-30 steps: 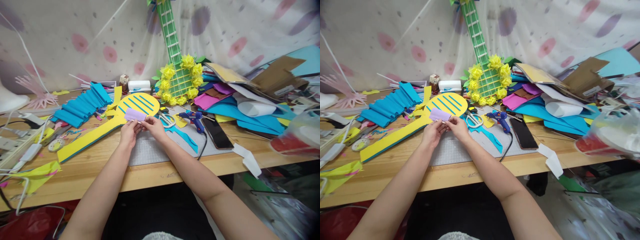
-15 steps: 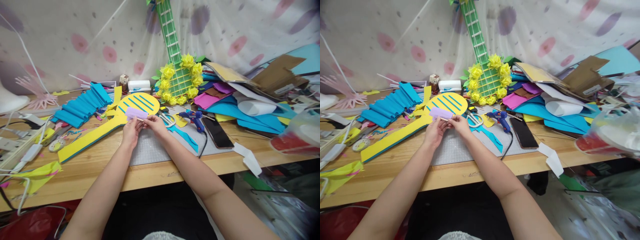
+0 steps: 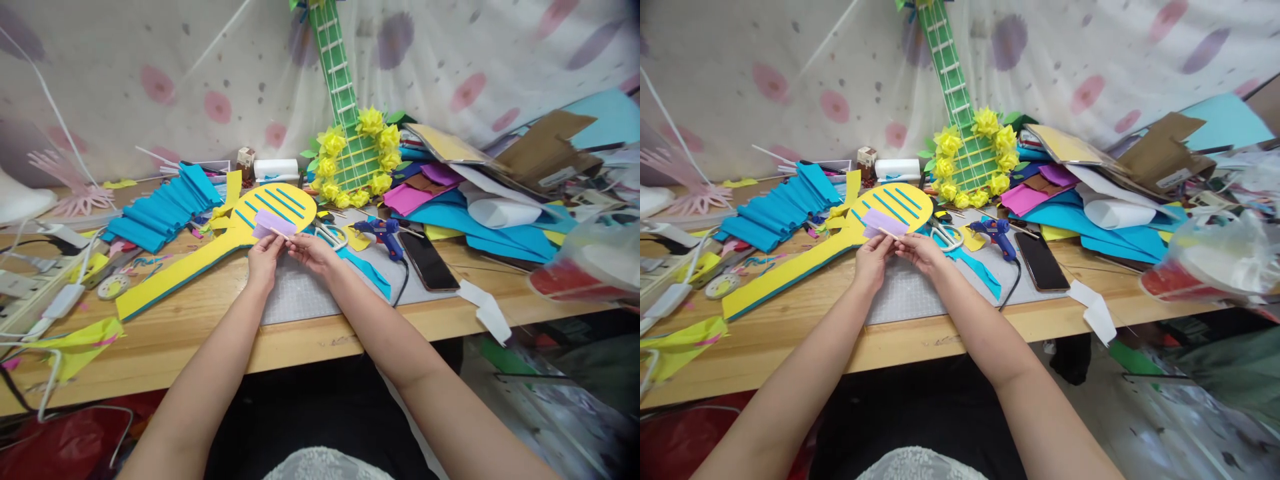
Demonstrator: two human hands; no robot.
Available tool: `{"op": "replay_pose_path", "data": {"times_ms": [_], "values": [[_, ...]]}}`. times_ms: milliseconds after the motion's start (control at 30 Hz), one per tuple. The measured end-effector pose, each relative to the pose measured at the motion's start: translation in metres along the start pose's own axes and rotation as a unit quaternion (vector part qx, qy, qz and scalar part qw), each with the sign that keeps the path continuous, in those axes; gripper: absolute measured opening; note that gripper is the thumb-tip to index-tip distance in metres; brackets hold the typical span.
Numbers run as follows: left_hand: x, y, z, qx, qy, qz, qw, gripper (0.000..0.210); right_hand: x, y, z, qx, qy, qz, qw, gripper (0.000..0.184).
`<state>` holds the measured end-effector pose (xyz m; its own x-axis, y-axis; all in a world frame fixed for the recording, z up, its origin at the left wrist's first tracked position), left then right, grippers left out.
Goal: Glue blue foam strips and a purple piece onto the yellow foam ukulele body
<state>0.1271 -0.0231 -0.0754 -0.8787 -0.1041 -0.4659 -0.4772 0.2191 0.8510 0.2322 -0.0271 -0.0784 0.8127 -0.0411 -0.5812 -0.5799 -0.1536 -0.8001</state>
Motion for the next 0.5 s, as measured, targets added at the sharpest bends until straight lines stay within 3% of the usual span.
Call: {"op": "replay_pose_path", "data": {"times_ms": [267, 500], "values": [[0.000, 0.002, -0.003, 0.003, 0.017, 0.009, 1.000, 0.027, -0.001, 0.002, 0.002, 0.018, -0.030, -0.056, 0.998, 0.013], [0.014, 0.007, -0.001, -0.014, 0.088, -0.027, 0.996, 0.030, -0.013, -0.008, 0.001, 0.164, -0.083, -0.176, 0.967, 0.018]]}}
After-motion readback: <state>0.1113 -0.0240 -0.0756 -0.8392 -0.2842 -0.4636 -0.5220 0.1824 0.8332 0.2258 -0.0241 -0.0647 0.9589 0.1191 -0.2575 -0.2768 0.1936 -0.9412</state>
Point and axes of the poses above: each hand's wrist, its own z-axis towards the middle knuckle, its own x-axis out of the back of the hand, y = z × x, the point moved 8 cm from there along z, towards the middle knuckle, and after that the axes turned 15 degrees about x, right-handed, at the moved point
